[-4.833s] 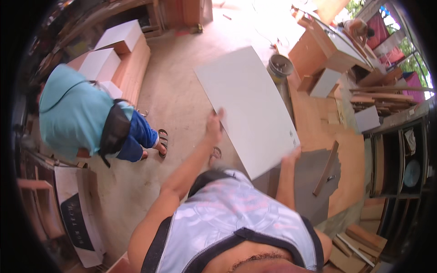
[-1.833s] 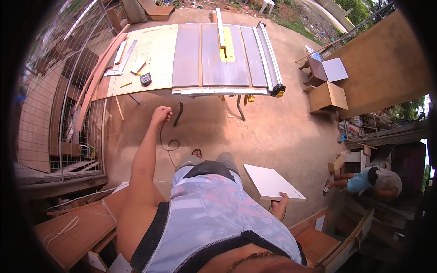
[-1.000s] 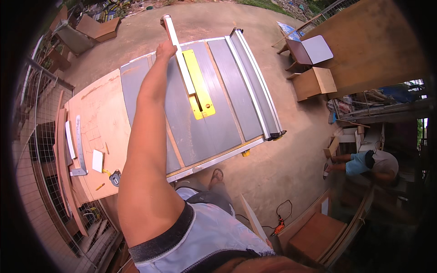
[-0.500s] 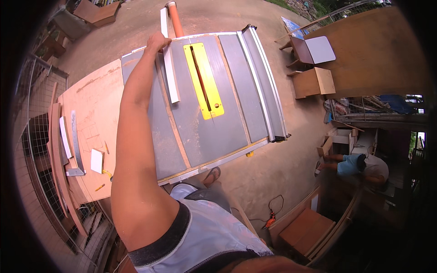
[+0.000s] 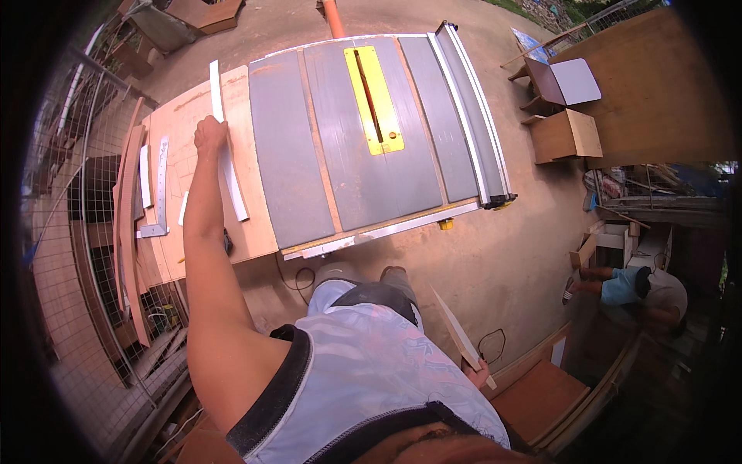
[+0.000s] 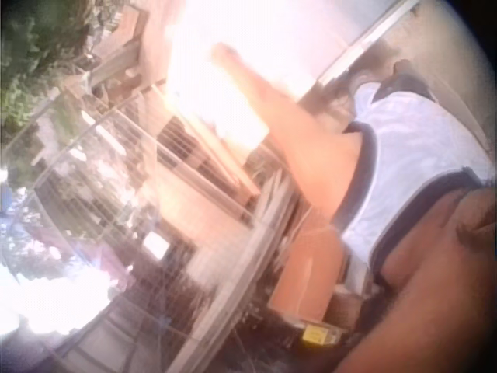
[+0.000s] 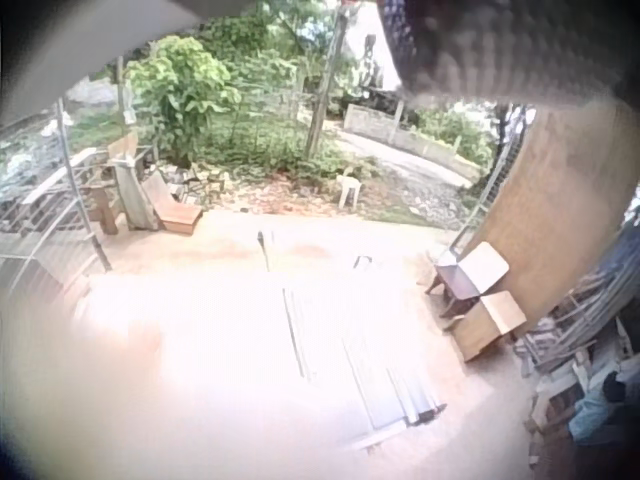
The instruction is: The person measures a white board with a tape measure, then carries it to a table saw. They adjust the saw's fence, cut the board, and place the cut piece into a wooden cabinet frame.
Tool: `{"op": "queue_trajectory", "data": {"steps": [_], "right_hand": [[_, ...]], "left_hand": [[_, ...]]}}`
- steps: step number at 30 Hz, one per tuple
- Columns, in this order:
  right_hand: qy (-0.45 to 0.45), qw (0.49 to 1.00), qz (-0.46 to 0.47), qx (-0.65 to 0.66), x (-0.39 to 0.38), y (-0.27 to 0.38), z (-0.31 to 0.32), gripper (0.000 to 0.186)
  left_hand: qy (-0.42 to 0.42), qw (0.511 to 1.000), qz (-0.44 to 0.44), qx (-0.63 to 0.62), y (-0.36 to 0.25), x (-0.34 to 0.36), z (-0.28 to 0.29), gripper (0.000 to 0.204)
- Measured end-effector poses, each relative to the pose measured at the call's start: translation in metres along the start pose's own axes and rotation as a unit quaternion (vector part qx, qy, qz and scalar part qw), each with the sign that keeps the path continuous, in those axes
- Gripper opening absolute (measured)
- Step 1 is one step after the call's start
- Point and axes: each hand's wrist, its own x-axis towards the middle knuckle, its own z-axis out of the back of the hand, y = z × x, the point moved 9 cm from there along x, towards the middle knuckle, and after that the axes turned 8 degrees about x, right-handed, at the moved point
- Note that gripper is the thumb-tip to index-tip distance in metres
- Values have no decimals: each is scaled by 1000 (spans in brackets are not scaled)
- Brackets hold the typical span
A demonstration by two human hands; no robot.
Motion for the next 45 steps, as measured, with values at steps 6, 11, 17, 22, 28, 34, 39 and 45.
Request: {"op": "queue_trajectory", "data": {"steps": [6, 11, 17, 22, 28, 34, 39, 45], "right_hand": [[4, 979, -14, 202, -13, 47, -116, 66], [129, 968, 56, 209, -39, 125, -154, 53], [192, 963, 75, 171, -78, 199, -174, 52], [254, 951, 118, 134, -125, 259, -187, 55], [354, 925, 113, 73, -167, 274, -204, 60], [416, 906, 81, -11, -190, 258, -254, 60], [509, 852, 54, -105, -221, 247, -305, 54], [607, 762, -14, -226, -269, 190, -377, 49]], "left_hand": [[-3, 944, -194, -268, -89, -162, 12, 66], [389, 784, -313, -368, -218, -456, -20, 52], [562, 638, -417, -320, -361, -721, -32, 61], [464, 649, -506, -328, -410, -755, 5, 66], [304, 742, -470, -369, -364, -662, 46, 67], [237, 792, -351, -439, -254, -610, 43, 64], [170, 805, -222, -524, -150, -534, 55, 66], [180, 867, -61, -460, -26, -477, -50, 80]]}}
